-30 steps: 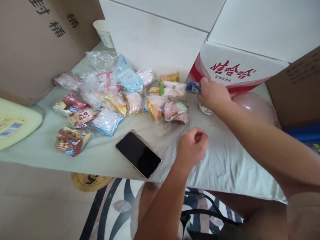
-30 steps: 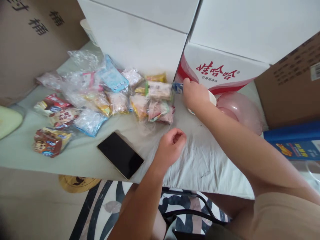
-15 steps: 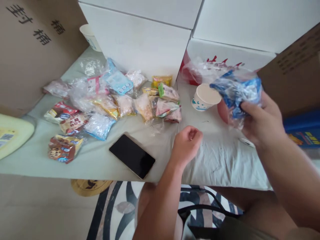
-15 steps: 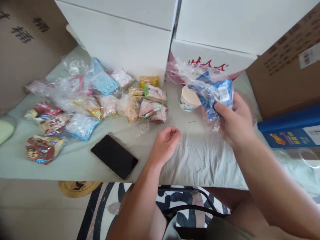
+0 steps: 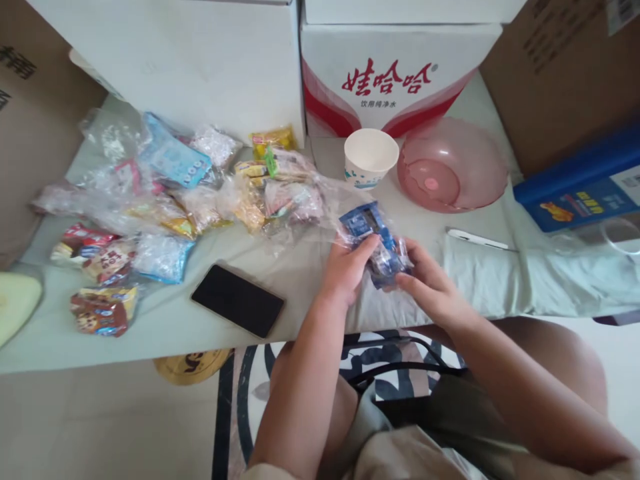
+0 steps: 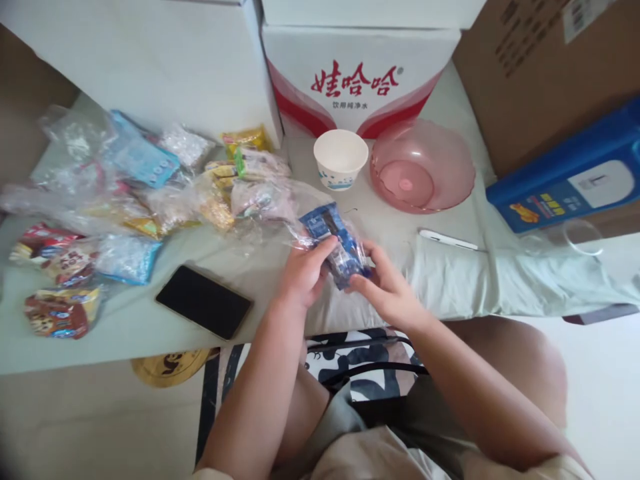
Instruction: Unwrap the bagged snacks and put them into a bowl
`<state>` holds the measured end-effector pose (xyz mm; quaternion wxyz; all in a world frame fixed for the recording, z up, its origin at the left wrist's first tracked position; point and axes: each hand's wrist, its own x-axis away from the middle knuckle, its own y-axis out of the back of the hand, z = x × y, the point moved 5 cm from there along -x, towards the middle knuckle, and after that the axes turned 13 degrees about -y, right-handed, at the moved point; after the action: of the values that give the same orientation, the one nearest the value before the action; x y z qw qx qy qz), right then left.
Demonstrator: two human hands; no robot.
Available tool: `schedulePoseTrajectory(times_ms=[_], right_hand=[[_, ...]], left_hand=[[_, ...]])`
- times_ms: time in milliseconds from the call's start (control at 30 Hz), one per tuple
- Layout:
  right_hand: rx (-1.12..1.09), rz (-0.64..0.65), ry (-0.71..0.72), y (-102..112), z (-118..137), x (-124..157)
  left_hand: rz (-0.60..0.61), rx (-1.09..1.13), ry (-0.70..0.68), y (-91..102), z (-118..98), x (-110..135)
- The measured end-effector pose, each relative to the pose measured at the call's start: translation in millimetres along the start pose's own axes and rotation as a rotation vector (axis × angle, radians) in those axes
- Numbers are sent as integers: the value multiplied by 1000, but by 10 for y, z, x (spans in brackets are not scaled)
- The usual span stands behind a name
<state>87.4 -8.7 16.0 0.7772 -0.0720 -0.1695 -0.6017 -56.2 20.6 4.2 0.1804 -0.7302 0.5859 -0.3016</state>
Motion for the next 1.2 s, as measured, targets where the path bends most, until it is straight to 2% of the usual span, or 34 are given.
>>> schedulePoseTrajectory(times_ms=[100, 167, 333, 433, 500, 567, 667, 800, 900, 1000, 1100, 1200], right_hand=[[-49, -42, -29, 171, -82, -7], [-52, -37, -57, 243, -171, -56], [-55, -101, -53, 429, -308, -209], [-170, -157, -31, 548, -357, -267], [-284, -192, -10, 618, -391, -273], [-298, -205, -9, 669, -413, -251], [-151, -198, 15, 754, -381, -170], [-96, -181, 143, 929, -311, -56], [-48, -7, 222, 963, -316, -55], [146, 115, 334, 930, -306, -81], [395, 76, 462, 886, -256, -120], [489, -24, 530, 863, -194, -181]], left_hand=[[-56, 37, 3, -58, 56, -53], [-43, 13, 22, -130, 116, -69], [75, -49, -30, -341, 207, -55], [166, -27, -51, -448, 280, -47], [239, -85, -63, -502, 361, -43], [274, -199, -85, -528, 454, -38], [248, -327, -91, -547, 579, -22], [192, -271, -25, -599, 671, 7], [110, -208, 18, -569, 687, -3], [42, -223, 50, -480, 690, -46], [19, -298, 48, -401, 670, -114], [25, -388, 7, -355, 628, -184]])
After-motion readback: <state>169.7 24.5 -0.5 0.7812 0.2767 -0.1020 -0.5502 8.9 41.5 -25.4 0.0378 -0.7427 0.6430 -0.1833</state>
